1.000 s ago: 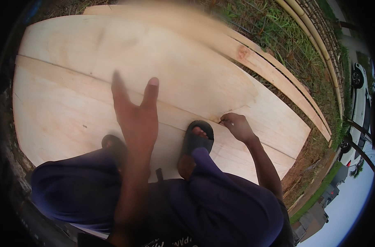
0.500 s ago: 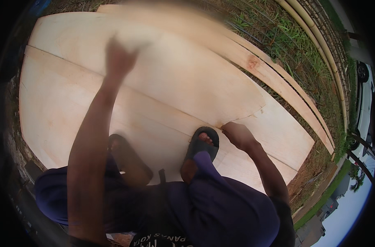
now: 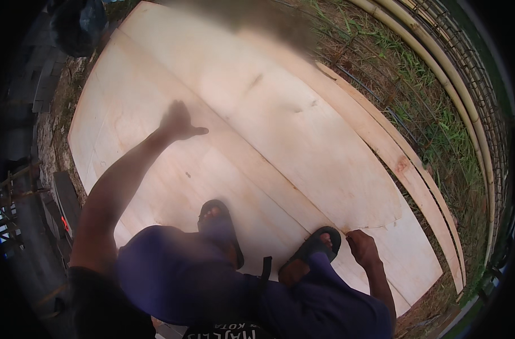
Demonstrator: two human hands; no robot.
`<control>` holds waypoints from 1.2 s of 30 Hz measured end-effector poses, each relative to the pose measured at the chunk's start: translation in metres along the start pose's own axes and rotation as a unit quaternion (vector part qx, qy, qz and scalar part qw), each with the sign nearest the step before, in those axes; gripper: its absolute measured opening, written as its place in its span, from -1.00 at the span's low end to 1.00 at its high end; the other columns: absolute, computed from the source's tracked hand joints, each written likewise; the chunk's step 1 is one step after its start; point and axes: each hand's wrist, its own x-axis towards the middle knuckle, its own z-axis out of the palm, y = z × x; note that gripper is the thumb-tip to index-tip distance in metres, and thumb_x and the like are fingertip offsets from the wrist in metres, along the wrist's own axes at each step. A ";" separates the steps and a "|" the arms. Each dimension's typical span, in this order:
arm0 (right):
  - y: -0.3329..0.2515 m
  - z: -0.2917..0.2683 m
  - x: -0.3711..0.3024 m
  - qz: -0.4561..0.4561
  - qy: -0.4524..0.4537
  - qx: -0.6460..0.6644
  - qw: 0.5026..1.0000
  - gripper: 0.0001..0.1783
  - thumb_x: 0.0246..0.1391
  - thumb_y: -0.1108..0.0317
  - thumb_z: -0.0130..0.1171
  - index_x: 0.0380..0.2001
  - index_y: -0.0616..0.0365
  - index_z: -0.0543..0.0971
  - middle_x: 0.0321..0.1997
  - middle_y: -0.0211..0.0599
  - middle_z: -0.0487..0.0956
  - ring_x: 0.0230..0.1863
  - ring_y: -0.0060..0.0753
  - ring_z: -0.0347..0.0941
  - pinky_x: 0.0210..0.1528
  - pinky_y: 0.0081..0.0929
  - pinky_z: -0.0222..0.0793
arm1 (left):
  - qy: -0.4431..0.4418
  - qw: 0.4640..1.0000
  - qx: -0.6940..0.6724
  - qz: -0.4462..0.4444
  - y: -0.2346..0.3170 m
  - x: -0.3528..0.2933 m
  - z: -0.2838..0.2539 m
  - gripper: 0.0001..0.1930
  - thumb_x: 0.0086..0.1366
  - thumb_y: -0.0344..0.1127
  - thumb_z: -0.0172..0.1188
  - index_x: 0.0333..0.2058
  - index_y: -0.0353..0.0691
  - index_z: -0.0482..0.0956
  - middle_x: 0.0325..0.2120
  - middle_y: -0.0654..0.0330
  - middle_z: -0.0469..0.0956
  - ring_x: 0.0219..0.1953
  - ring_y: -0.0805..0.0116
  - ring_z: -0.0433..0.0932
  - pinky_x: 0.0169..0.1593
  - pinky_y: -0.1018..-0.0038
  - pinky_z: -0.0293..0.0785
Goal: The person measures a large plywood sheet with a tape measure and marks it with a pencil. They then use a thin wooden strip as a straightedge to draw a long line across the sheet.
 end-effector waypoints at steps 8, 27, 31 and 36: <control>-0.003 -0.001 0.007 -0.002 -0.024 -0.031 0.999 -0.89 0.14 0.45 0.26 -0.26 0.20 0.63 -0.26 -0.03 0.65 -0.19 0.07 0.61 -0.14 -0.16 0.54 | 0.013 0.989 -0.136 -0.064 -0.015 0.046 0.025 0.62 -0.27 0.53 0.47 0.41 -0.58 -0.29 0.45 -0.35 -0.27 0.53 -0.18 -0.27 0.48 -0.13 -0.10; -0.011 -0.002 0.017 -0.033 -0.030 -0.050 0.998 -0.91 0.16 0.45 0.26 -0.29 0.22 0.64 -0.28 -0.01 0.67 -0.21 0.05 0.64 -0.15 -0.20 0.56 | 0.048 0.984 -0.167 -0.028 -0.021 0.052 0.030 0.68 -0.36 0.51 0.52 0.41 -0.55 -0.32 0.46 -0.36 -0.33 0.53 -0.19 -0.33 0.49 -0.10 -0.08; -0.019 0.003 0.035 -0.040 -0.029 -0.032 0.998 -0.90 0.16 0.44 0.26 -0.28 0.22 0.64 -0.26 -0.02 0.67 -0.20 0.06 0.64 -0.14 -0.19 0.57 | 0.040 0.981 -0.184 -0.044 -0.032 0.046 0.033 0.62 -0.30 0.45 0.53 0.42 -0.55 -0.28 0.47 -0.32 -0.36 0.53 -0.20 -0.41 0.49 -0.05 -0.17; -0.030 -0.003 0.047 -0.039 -0.041 -0.032 0.998 -0.88 0.16 0.46 0.25 -0.23 0.22 0.63 -0.24 -0.03 0.67 -0.20 0.07 0.63 -0.14 -0.18 0.58 | 0.053 0.986 -0.155 -0.031 -0.023 0.057 0.031 0.64 -0.31 0.49 0.52 0.41 -0.55 -0.31 0.46 -0.35 -0.33 0.53 -0.18 -0.33 0.49 -0.02 -0.05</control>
